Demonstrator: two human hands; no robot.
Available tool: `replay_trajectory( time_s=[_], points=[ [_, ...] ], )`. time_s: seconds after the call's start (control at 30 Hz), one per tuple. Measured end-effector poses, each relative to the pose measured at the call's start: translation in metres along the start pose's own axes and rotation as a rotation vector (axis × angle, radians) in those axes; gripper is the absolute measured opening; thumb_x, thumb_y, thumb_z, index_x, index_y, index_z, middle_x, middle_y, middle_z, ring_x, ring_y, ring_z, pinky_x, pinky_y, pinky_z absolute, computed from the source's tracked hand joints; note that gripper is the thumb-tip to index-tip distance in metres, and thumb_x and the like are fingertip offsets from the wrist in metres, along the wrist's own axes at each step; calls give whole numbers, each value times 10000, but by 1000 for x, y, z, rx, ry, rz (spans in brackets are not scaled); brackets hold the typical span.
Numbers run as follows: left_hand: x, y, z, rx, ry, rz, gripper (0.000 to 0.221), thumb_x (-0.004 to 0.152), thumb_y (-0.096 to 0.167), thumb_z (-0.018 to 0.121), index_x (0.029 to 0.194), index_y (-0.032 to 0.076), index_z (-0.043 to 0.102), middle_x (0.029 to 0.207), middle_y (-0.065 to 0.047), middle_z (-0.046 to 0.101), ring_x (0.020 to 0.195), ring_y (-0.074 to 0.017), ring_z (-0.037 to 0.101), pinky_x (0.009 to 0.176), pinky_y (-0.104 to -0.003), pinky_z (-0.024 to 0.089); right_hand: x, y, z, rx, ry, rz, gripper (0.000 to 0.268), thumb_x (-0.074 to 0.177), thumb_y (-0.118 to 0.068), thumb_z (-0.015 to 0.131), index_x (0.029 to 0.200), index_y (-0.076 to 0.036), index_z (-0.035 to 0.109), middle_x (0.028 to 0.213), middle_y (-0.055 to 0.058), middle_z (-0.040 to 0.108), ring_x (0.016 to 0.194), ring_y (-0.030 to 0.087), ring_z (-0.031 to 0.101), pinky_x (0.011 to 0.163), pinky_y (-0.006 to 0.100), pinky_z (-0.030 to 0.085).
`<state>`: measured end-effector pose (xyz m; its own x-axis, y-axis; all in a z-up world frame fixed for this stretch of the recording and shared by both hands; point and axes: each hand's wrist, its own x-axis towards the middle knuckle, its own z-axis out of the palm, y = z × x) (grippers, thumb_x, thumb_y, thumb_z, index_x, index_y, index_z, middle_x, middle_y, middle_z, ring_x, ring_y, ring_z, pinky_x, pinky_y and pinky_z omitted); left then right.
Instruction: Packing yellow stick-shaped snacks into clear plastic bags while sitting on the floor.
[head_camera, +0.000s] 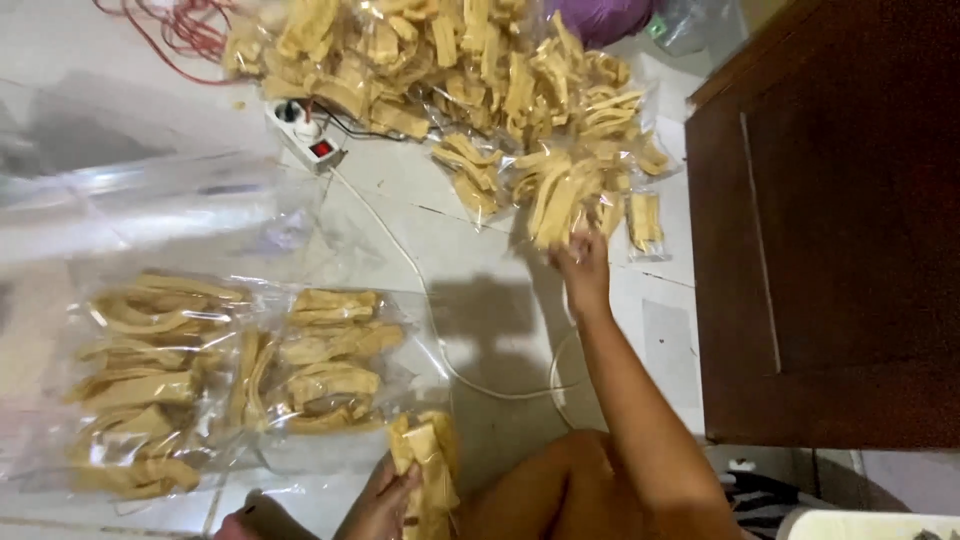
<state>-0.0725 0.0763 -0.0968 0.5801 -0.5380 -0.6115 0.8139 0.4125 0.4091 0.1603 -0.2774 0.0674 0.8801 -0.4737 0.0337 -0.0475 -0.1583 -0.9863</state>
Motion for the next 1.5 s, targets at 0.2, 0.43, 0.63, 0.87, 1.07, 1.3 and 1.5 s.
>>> replay_trajectory(
  time_s=[0.2,0.43,0.63,0.87,1.07,1.3,1.5],
  points=[
    [-44,48,55,-47,175,134,433,948,262,591,1285,-10,580,1306,-203,605,1158,-319,548,963,-487,410,-183,-39,-16,404,-319,64,396,874,126,669,1176,-88,528,1276,136,546,1047,254,573,858,355,526],
    [-123,108,101,227,221,315,925,820,476,584,1623,154,257,1605,-165,432,1455,-327,442,1031,-480,395,-241,-101,-46,438,-457,106,721,761,224,518,1404,-95,457,1340,208,589,770,148,504,686,249,425],
    [-146,108,87,333,98,344,1054,950,718,491,1640,33,86,1663,-329,103,1527,-553,60,1152,-751,129,-225,-187,-56,111,-985,-206,392,794,-129,725,1139,40,642,1176,275,700,1133,365,641,893,456,515],
    [-183,43,112,366,-365,169,1031,737,160,764,1609,112,215,1539,-205,498,1307,-317,568,1003,-379,500,-292,-179,12,-646,-1148,-13,547,847,-256,688,1370,-125,594,998,26,699,739,112,580,632,252,482],
    [-140,45,107,-184,-69,193,725,856,5,592,1540,115,381,1299,-247,607,1096,-366,617,884,-431,517,-281,-102,0,-115,-747,-5,992,802,-206,817,1583,-137,208,1490,96,457,1232,235,506,983,361,453],
    [-80,99,137,141,66,668,841,948,610,259,1628,134,122,1716,-141,97,1571,-335,90,1219,-568,144,-231,-82,19,53,-1075,364,886,837,-271,759,1556,-23,303,1354,159,560,1175,242,552,966,357,476],
    [-77,66,52,-307,690,204,756,910,610,532,1359,7,609,1253,-184,598,1069,-267,572,903,-353,469,-130,-31,-22,-1648,-764,-393,1219,528,-442,954,1570,-266,346,1111,94,659,989,310,660,917,430,451]
  ],
)
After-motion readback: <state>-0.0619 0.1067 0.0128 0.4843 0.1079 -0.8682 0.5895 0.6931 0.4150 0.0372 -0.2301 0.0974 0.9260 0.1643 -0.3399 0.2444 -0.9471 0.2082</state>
